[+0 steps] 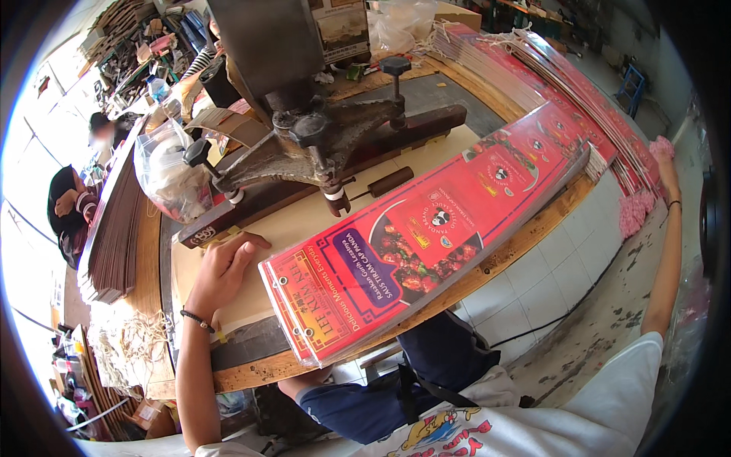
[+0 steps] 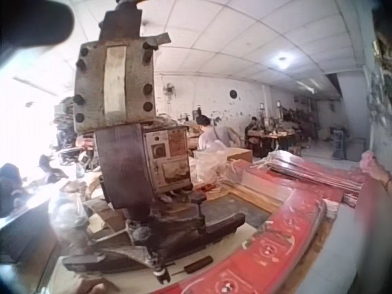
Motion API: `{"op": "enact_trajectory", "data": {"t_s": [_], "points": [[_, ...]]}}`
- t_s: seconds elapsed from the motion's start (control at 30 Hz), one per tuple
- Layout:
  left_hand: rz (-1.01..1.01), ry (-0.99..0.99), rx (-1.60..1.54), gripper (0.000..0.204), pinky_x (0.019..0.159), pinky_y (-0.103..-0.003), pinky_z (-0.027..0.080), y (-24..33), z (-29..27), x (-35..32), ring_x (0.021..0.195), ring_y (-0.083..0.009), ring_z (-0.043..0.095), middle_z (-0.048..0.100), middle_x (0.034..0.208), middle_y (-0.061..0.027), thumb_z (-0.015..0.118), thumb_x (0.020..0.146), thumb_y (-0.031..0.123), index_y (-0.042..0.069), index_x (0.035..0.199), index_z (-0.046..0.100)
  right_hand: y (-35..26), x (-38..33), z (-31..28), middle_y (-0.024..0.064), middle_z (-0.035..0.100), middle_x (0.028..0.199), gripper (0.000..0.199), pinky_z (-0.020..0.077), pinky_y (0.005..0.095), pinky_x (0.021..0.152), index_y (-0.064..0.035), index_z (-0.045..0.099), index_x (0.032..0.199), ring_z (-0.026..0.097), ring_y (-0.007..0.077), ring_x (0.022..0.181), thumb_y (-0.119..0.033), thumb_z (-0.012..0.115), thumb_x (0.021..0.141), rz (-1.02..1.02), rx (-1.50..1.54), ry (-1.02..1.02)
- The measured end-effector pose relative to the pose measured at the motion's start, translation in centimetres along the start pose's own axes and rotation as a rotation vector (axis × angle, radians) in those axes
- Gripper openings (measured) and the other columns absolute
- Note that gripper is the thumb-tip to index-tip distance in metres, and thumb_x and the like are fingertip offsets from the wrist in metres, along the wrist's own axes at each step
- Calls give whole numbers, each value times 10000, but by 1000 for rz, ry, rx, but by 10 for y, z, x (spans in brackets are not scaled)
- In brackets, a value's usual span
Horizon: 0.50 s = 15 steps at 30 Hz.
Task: The person threads a white cord through the pre-punched holes of a stack of calendars and ties a knot by hand, using a small wooden tool to secure the cord ends.
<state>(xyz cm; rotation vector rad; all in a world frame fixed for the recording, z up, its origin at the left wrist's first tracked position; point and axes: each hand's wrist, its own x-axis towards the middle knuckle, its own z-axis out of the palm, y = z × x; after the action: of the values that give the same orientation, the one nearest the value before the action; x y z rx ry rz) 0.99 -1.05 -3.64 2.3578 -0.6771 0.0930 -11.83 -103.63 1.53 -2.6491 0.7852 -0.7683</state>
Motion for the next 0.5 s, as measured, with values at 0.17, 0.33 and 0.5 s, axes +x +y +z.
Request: {"op": "enact_trajectory", "data": {"t_s": [0.17,0.33,0.5], "points": [[-4,10,3,308,683,-338,454,-3,1,0,654,-247,581,620,715,-140,459,983,235,22,962,680,75,-35,-12,121,313,1535,817,295,469,1072,-115,293,1501,315,321,1389,-671,399,912,398,410,65],[-48,2,103,297,715,-373,467,9,2,8,723,-307,625,655,773,-156,459,980,233,31,941,672,55,-68,-3,105,185,1591,918,316,689,990,-229,229,1534,228,416,1414,-765,449,823,644,713,104],[-67,-6,125,256,730,-379,485,16,1,4,780,-323,656,676,825,-154,486,973,220,37,956,664,51,-62,12,111,208,1584,921,304,666,1019,-217,240,1532,234,395,1419,-759,463,822,675,1350,-386]]}}
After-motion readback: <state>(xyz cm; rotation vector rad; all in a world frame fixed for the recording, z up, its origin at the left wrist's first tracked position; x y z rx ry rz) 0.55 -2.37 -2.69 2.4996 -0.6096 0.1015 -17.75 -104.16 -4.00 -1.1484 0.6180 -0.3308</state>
